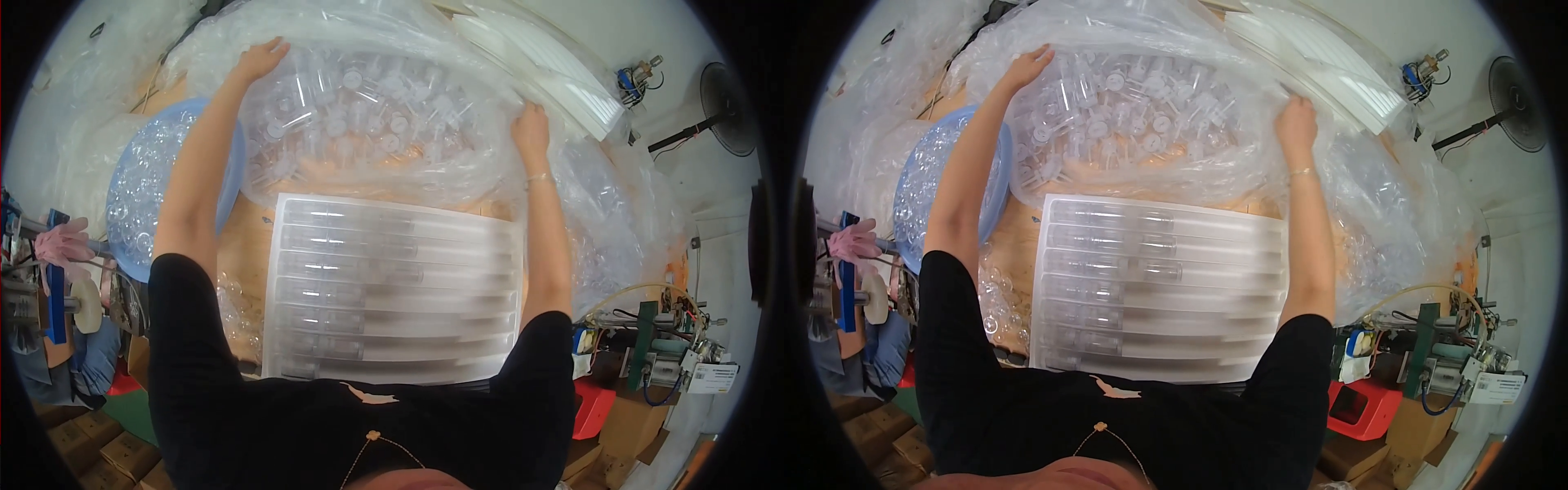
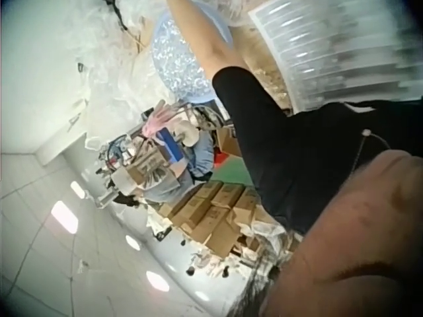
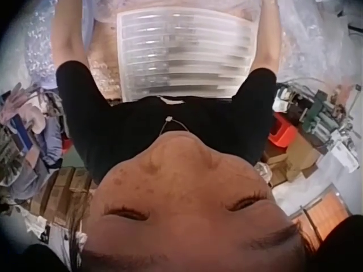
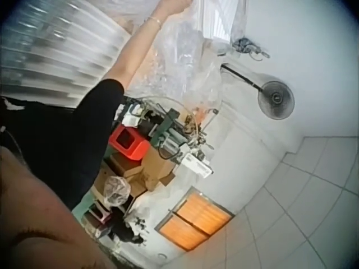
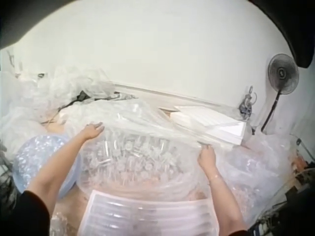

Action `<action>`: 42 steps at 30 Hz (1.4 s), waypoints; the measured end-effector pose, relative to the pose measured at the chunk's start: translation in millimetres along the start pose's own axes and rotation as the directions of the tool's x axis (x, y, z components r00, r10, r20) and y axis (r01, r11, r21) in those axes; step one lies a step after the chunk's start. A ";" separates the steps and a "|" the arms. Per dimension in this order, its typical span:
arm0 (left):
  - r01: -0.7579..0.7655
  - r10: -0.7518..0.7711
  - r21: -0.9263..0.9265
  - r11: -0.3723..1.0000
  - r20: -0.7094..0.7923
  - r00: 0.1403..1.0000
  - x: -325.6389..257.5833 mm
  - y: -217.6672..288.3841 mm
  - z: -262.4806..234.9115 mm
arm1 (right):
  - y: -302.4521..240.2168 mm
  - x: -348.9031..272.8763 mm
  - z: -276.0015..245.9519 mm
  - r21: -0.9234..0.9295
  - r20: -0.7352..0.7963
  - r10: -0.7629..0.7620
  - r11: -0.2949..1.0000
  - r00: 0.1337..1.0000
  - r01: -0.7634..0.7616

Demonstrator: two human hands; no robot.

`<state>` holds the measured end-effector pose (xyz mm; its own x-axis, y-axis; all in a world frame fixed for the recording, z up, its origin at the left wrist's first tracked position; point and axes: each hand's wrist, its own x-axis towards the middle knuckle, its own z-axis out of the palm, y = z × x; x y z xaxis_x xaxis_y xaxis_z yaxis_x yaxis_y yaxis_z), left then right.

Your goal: Packing clear plastic vials into a slotted white tray.

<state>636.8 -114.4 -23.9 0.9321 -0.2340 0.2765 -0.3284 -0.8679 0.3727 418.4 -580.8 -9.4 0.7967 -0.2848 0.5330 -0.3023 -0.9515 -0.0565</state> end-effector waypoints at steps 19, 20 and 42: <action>-0.085 0.084 -0.014 0.996 -0.061 0.995 -367.9 67.5 -80.8 | -131.5 -87.6 -20.9 -0.127 0.412 -0.087 0.980 0.907 0.152; -0.087 0.086 -0.011 0.996 -0.060 0.995 -384.0 58.1 -64.1 | -130.1 -93.2 -25.7 -0.125 0.413 -0.086 0.981 0.907 0.150; -0.203 0.069 -0.783 0.587 -0.201 0.977 -425.7 229.8 -37.7 | -139.0 -302.5 -162.3 0.619 -0.058 -0.472 0.674 0.879 0.403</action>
<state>158.9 -197.7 -22.5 0.8573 -0.2005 0.4742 -0.5018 -0.1191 0.8568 134.5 -343.5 -25.7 0.8132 0.2058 0.5444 0.4412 -0.8281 -0.3459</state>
